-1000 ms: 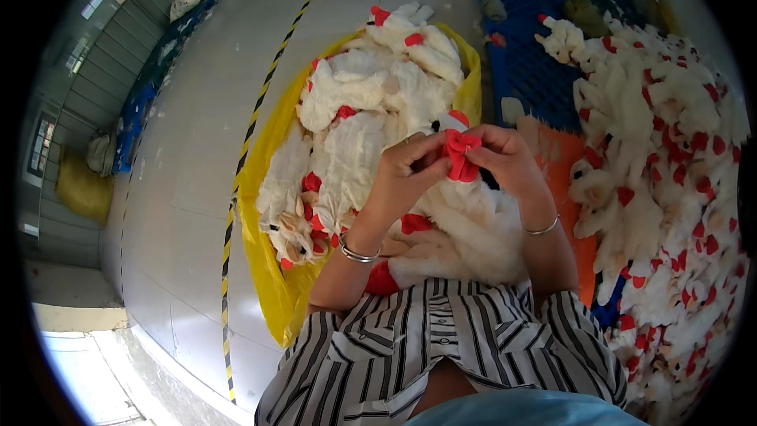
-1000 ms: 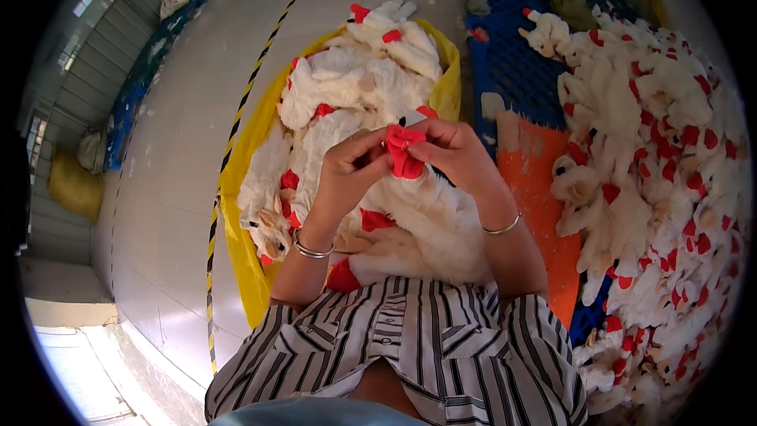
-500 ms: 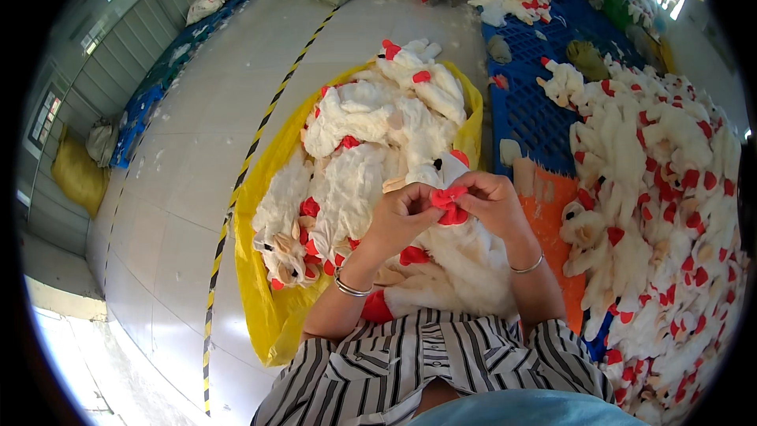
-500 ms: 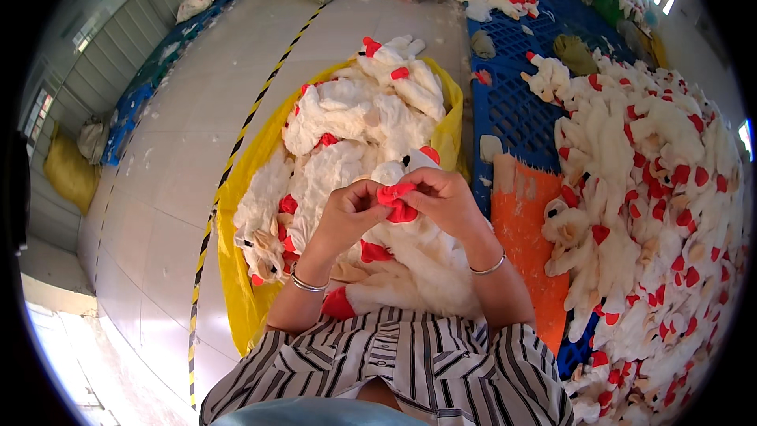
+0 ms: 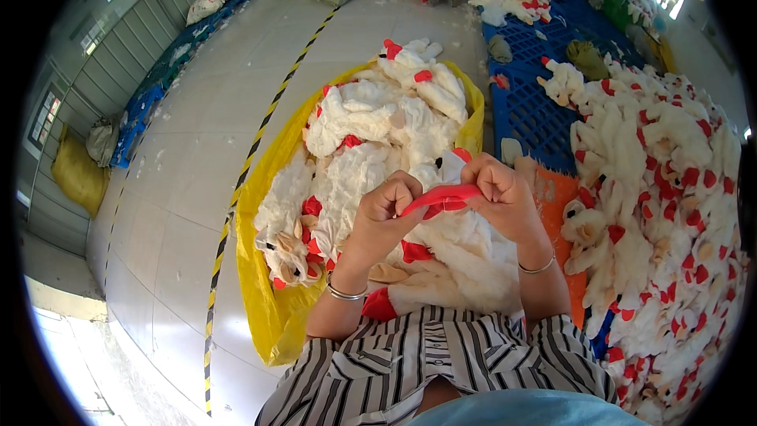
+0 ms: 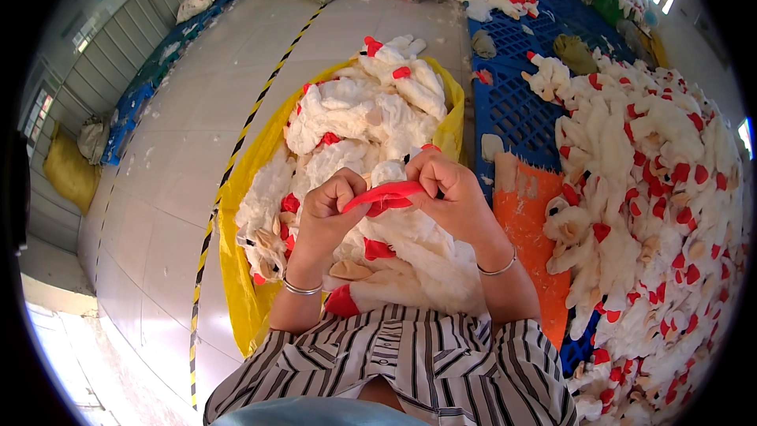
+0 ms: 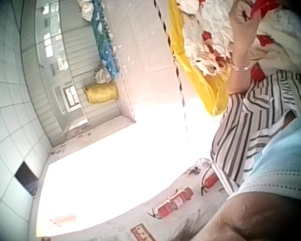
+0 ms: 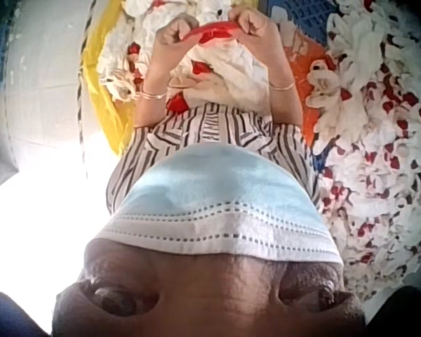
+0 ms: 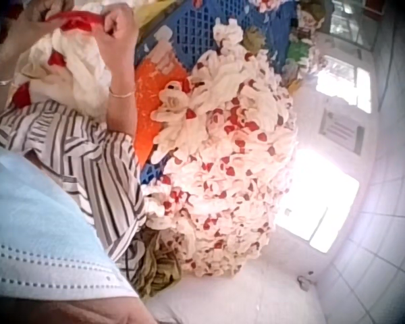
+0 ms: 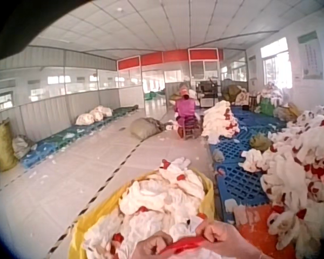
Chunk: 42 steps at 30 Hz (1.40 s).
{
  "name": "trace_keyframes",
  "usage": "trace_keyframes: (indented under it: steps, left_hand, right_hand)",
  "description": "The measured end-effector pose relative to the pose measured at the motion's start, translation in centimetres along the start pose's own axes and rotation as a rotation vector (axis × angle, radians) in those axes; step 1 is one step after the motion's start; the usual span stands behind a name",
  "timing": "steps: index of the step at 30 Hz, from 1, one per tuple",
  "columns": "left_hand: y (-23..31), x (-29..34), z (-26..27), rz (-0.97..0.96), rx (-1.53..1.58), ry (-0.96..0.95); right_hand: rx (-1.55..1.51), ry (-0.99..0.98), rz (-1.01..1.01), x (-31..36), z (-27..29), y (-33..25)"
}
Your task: The person sits on the floor in a factory setting and assembles white stuffed animals by hand. They pick up the plush bodies and red fabric pieces, then insert the red pieces into the white bodies to form the final product.
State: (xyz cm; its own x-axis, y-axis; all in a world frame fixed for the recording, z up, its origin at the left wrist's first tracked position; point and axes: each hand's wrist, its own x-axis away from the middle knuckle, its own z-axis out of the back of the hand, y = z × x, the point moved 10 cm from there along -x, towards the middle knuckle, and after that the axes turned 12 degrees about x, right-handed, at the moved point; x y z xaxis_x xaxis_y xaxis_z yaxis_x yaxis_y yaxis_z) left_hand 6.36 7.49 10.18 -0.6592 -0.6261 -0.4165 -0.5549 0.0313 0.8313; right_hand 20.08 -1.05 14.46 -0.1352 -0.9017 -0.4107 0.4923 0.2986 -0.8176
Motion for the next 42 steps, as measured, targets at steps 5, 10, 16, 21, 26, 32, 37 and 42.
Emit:
trace_keyframes:
  steps: [5,10,16,21,26,32,37,42]
  left_hand:
    - [-0.4,0.3,0.4,0.226,0.068,0.181]
    - [-0.7,0.3,-1.3,0.213,-0.199,-0.11]
    - [-2.4,1.2,-1.7,0.037,-0.278,-0.045]
    - [-9.8,6.0,2.1,0.114,-0.967,-0.173]
    - [-8.2,6.5,10.5,0.302,-0.903,0.04]
    - [-5.3,4.4,12.7,0.24,-0.17,0.281]
    - [-1.3,1.9,5.2,0.245,-0.083,0.204]
    - [1.5,0.5,0.3,0.011,-0.164,-0.065]
  right_hand:
    - [0.189,-0.017,-0.285,1.0,1.3,2.5]
    - [0.58,0.026,0.102,-1.4,0.4,-5.4]
    - [0.818,-0.196,-0.056,-1.5,0.9,-3.4]
    - [0.836,0.13,-0.076,-0.8,8.2,-3.0]
    - [0.66,0.483,0.033,2.0,15.0,-2.3]
    - [0.547,0.588,0.07,2.7,15.4,-1.7]
    - [0.387,-0.064,-0.05,-0.1,1.0,-1.2]
    - [0.284,-0.161,-0.099,-0.2,-3.4,-0.2]
